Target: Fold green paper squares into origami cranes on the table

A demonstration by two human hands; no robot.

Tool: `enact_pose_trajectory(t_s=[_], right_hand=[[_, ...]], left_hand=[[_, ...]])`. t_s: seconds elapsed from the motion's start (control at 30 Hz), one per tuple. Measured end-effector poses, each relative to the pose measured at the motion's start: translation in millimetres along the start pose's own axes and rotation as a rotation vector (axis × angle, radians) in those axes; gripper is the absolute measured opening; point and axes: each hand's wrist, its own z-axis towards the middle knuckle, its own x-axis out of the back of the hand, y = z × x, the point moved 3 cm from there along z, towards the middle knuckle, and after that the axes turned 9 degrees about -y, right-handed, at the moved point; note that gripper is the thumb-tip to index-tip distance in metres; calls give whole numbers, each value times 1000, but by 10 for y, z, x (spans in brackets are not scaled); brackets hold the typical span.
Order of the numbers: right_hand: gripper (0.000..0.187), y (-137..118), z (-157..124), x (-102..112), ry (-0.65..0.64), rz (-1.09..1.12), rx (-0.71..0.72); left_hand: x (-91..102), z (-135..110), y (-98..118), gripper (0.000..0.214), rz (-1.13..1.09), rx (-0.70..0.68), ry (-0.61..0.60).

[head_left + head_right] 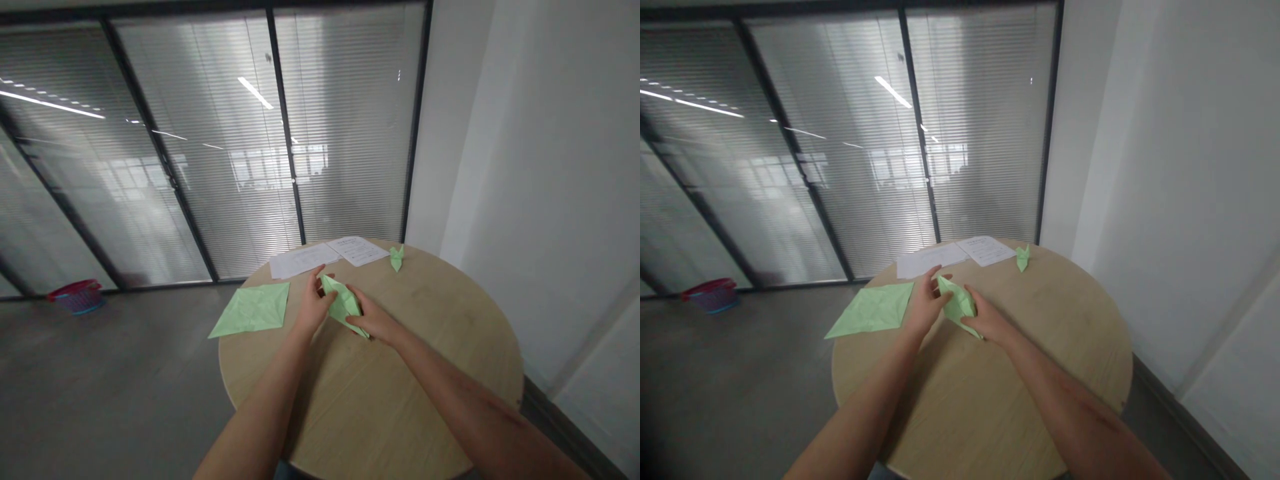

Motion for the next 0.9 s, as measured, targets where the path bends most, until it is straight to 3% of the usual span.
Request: enact_pose_trajectory(t_s=[0.13,0.33,0.73,0.9], right_hand=[[93,-5,-11,38,-22,-77,-15],[96,-57,-55,69,-57,-74,-36],[97,-106,-84,45,-131,87,-107],[94,-130,-61,44,-67,100,-107]], left_hand=[[23,9,-10,37,137,-11,-32],[98,23,-14,15,34,19,39],[147,14,43,22,-205,112,179],[121,15,14,45,-322,127,228]])
